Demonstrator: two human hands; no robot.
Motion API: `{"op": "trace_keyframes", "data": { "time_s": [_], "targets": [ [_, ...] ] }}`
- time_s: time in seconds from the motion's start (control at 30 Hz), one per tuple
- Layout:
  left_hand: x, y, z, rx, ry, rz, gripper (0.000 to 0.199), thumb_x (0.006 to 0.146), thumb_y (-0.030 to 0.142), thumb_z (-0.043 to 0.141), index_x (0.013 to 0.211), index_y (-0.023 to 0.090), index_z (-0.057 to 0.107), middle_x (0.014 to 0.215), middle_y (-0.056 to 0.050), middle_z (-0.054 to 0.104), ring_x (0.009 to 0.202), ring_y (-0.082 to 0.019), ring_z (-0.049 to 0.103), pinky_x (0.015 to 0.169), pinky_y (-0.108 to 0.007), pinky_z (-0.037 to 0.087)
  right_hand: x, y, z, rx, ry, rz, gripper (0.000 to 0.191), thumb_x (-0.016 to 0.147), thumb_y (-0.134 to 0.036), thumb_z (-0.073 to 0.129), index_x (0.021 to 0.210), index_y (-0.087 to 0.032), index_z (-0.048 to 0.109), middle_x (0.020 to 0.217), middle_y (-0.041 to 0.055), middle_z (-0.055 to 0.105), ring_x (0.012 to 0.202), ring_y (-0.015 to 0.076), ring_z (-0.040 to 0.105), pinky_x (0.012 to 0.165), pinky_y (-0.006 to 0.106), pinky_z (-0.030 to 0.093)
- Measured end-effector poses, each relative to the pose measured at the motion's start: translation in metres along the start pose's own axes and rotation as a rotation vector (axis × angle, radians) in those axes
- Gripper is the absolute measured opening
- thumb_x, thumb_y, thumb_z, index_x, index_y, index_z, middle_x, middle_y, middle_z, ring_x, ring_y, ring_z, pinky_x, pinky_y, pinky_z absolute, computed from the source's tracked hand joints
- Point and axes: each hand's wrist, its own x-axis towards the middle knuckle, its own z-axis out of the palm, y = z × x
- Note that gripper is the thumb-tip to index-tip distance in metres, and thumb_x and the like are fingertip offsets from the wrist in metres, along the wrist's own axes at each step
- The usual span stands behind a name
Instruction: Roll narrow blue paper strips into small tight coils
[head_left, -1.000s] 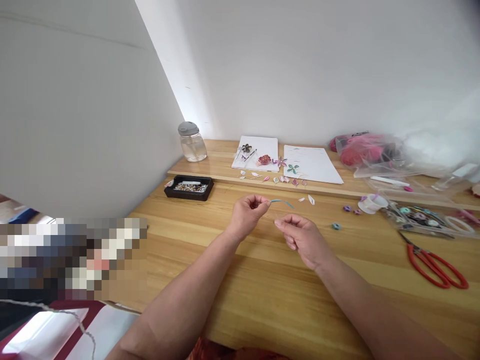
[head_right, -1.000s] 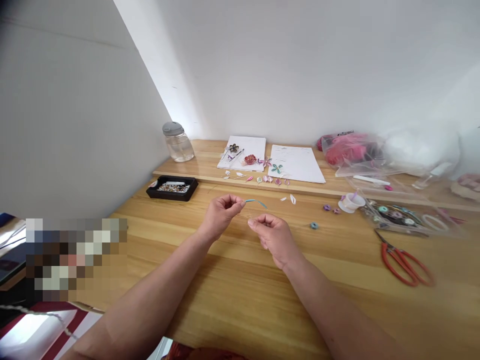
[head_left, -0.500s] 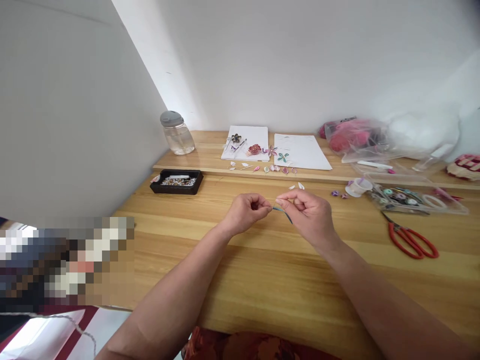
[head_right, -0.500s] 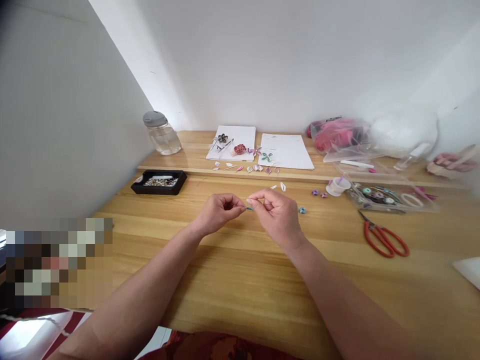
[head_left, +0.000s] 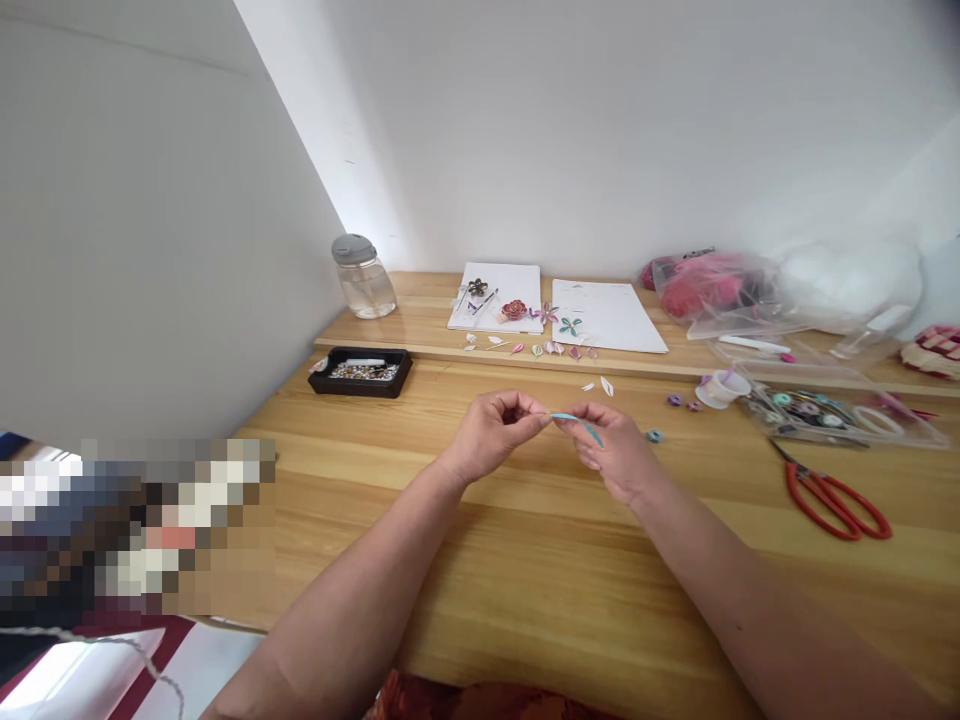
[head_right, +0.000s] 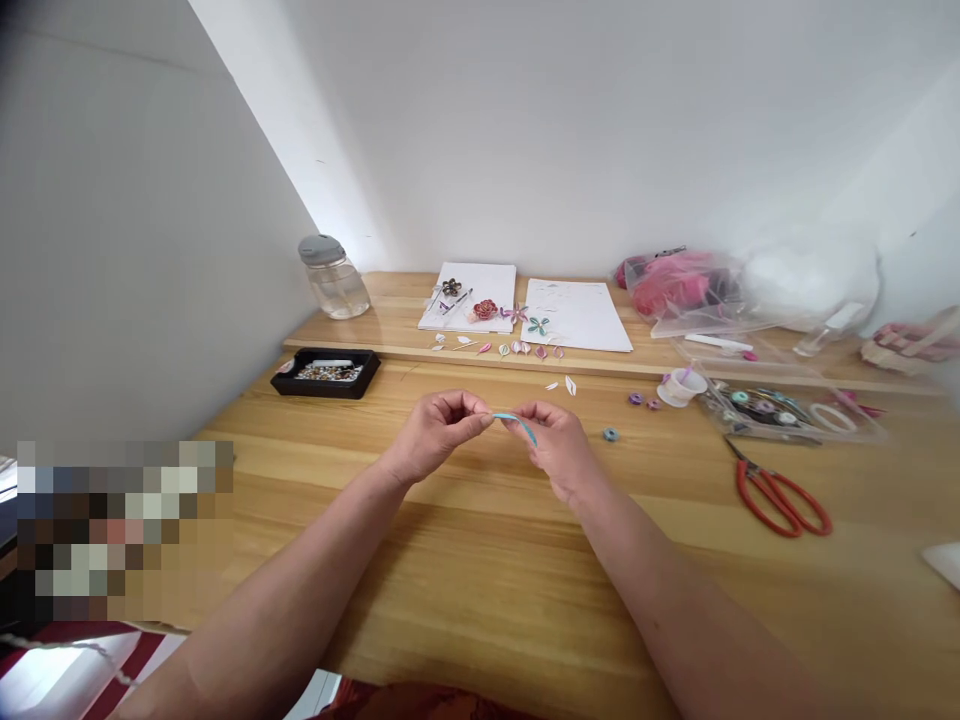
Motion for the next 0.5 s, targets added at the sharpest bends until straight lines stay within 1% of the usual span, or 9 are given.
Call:
{"op": "trace_keyframes", "data": {
  "time_s": [0.07,0.17,0.23,0.33,0.4,0.43,0.5],
  "targets": [
    [0.003,-0.002,0.0,-0.02,0.088,0.005,0.028,0.075,0.04,0.071,0.077,0.013,0.064,0.073,-0.002,0.061,0.065,-0.009,0.049,0.063,-0.023,0.038,-0.003,0.004,0.004,0.055,-0.031,0.06,0.034,0.061,-0.043,0.082,0.071,-0.02,0.058,0.048,-0.0096,0.036,0.039,0.0042,0.021,0.04,0.022,0.014],
    [0.007,-0.006,-0.002,-0.042,0.2,0.006,0.027,0.074,0.038,0.071,0.077,0.013,0.064,0.073,-0.001,0.062,0.065,-0.009,0.05,0.063,-0.022,0.039,-0.007,0.009,0.012,0.064,-0.071,0.069,0.033,0.065,-0.043,0.08,0.071,-0.02,0.057,0.047,-0.0099,0.034,0.039,0.005,0.024,0.04,0.023,0.016],
    [0.008,-0.01,-0.003,0.004,0.266,0.007,0.025,0.075,0.037,0.07,0.078,0.013,0.064,0.072,-0.001,0.062,0.064,-0.009,0.051,0.061,-0.022,0.039,-0.011,0.011,0.017,-0.012,-0.069,0.024,0.032,0.067,-0.045,0.077,0.071,-0.019,0.058,0.048,-0.0089,0.035,0.041,0.0054,0.025,0.041,0.023,0.016],
    [0.009,-0.013,-0.004,0.212,0.338,0.062,0.016,0.077,0.03,0.066,0.076,0.014,0.065,0.069,0.0,0.062,0.06,-0.009,0.05,0.057,-0.022,0.038,-0.017,0.011,0.022,-0.197,-0.042,-0.108,0.03,0.072,-0.045,0.073,0.07,-0.018,0.062,0.05,-0.0075,0.036,0.044,0.0064,0.026,0.043,0.024,0.018],
    [0.008,-0.014,-0.005,0.398,0.338,0.15,0.008,0.077,0.022,0.063,0.075,0.015,0.065,0.068,0.0,0.062,0.061,-0.01,0.05,0.058,-0.022,0.038,-0.021,0.009,0.024,-0.3,-0.034,-0.207,0.028,0.076,-0.043,0.07,0.07,-0.017,0.063,0.052,-0.0064,0.037,0.048,0.0074,0.028,0.046,0.024,0.022],
    [0.008,-0.014,-0.005,0.482,0.319,0.196,0.005,0.077,0.018,0.061,0.075,0.015,0.065,0.069,0.0,0.062,0.062,-0.01,0.051,0.059,-0.022,0.039,-0.022,0.007,0.023,-0.34,-0.026,-0.258,0.027,0.077,-0.042,0.069,0.07,-0.017,0.063,0.052,-0.0062,0.037,0.049,0.0078,0.029,0.047,0.024,0.023],
    [0.006,-0.013,-0.005,0.598,0.247,0.271,0.007,0.076,0.013,0.059,0.074,0.016,0.064,0.07,0.0,0.061,0.065,-0.01,0.051,0.061,-0.022,0.039,-0.023,0.002,0.02,-0.4,0.01,-0.362,0.024,0.08,-0.04,0.066,0.071,-0.018,0.062,0.052,-0.0067,0.035,0.049,0.0083,0.029,0.048,0.025,0.024]
  ]
}}
